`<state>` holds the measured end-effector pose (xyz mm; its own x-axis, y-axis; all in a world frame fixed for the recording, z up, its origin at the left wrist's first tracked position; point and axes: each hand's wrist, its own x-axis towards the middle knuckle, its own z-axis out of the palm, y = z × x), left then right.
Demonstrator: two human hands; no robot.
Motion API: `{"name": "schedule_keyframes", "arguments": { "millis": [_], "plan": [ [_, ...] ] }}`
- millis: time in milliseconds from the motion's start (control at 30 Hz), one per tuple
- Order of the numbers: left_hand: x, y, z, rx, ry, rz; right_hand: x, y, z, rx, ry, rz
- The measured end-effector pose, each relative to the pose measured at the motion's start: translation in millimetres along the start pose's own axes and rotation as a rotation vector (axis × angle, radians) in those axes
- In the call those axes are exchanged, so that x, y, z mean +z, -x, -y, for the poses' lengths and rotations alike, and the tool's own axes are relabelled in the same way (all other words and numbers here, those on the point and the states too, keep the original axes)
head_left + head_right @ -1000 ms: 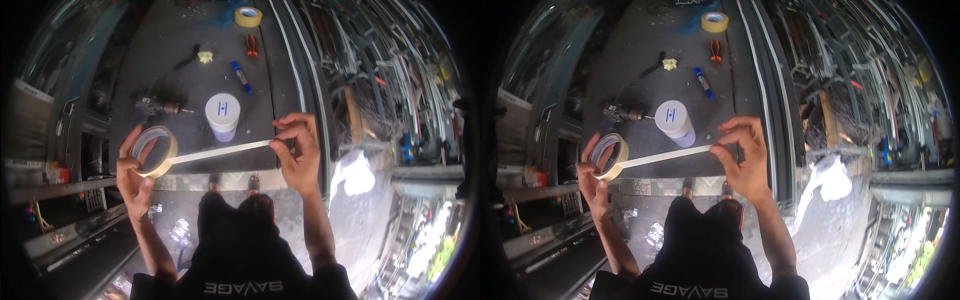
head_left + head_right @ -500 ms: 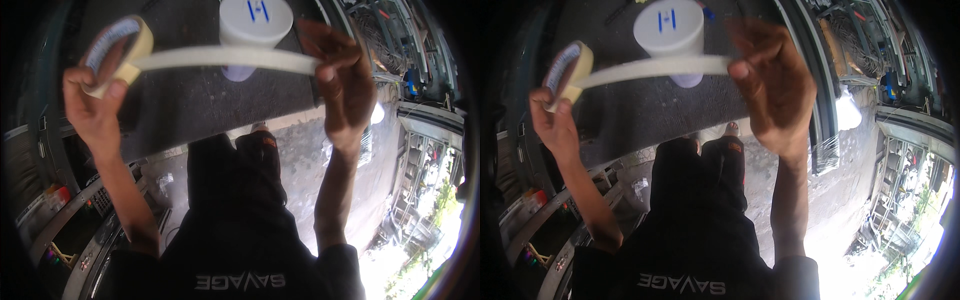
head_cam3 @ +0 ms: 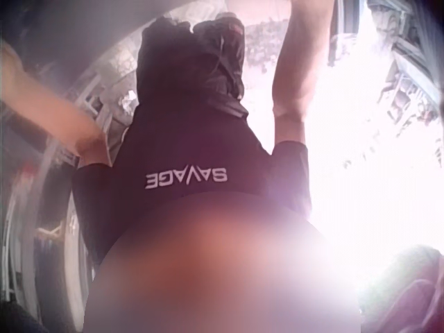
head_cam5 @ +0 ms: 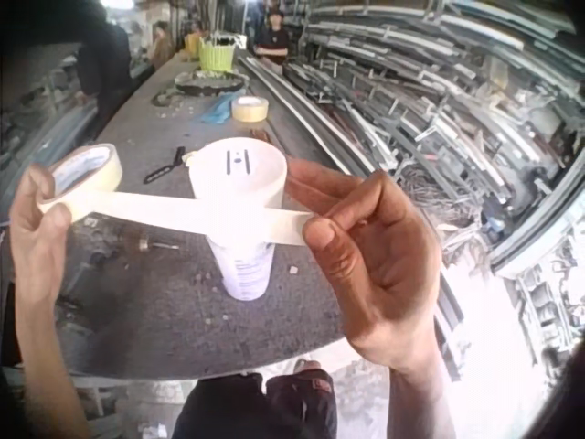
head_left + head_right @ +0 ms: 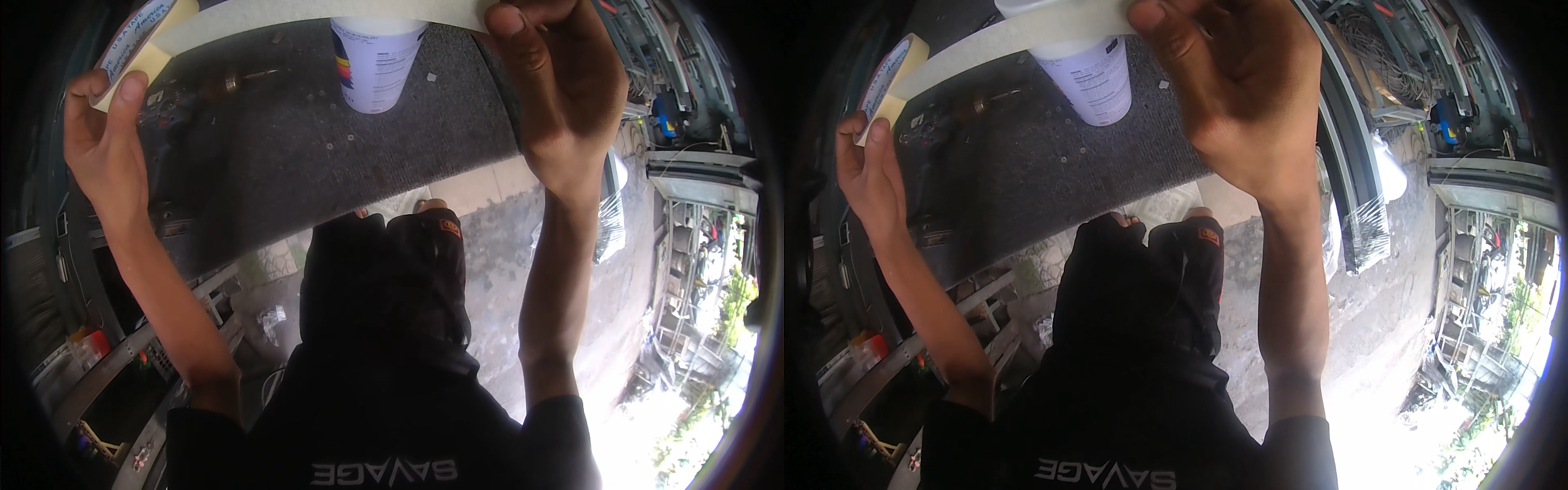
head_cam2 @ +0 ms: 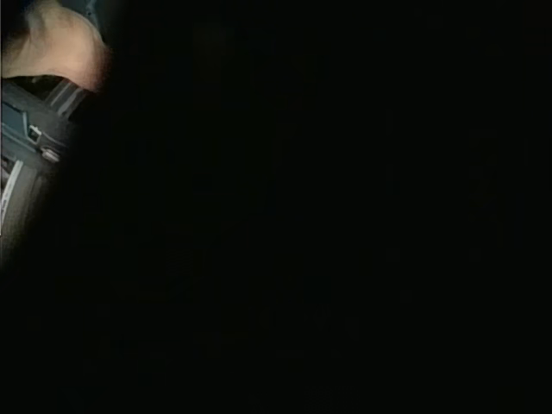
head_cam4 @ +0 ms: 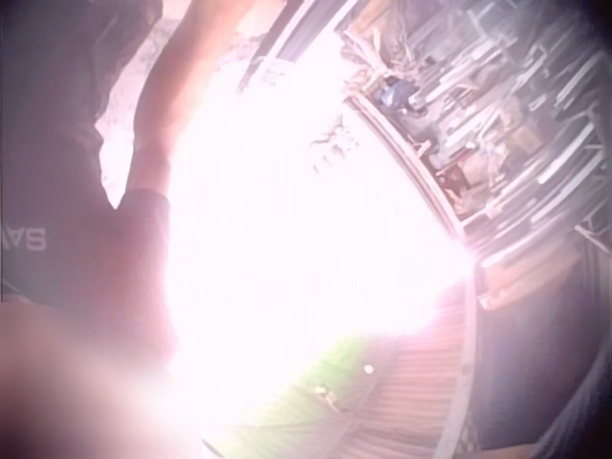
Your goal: The person tears off a strip of masking tape, wraps it around a plastic cup, and writes on the tape with a blue marker. They then place the cup on the table and continue handling the tape and marker.
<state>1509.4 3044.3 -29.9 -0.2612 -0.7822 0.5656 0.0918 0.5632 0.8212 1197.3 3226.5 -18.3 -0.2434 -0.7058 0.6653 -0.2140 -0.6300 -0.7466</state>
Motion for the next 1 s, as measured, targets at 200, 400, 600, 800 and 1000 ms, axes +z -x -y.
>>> {"name": "schedule_keyframes", "arguments": {
  "millis": [200, 400, 600, 800, 1000],
  "plan": [
    [-4, -10, 7, 0.005, -0.022, 0.057, 7, 0, 0, -0.004, 0.067, -0.054],
    [-5, -13, 17, 0.032, 0.02, 0.094, 2, -2, -7, -0.04, 0.074, -0.051],
    [-2, -17, 19, 0.03, -0.034, 0.079, 3, -4, -23, -0.123, -0.1, -0.071],
    [0, -19, 18, 0.039, -0.081, 0.077, 1, -4, -24, -0.105, 0.02, -0.081],
    [2, -21, 17, -0.007, -0.158, 0.035, 3, -6, -27, -0.088, -0.021, -0.104]
  ]
}}
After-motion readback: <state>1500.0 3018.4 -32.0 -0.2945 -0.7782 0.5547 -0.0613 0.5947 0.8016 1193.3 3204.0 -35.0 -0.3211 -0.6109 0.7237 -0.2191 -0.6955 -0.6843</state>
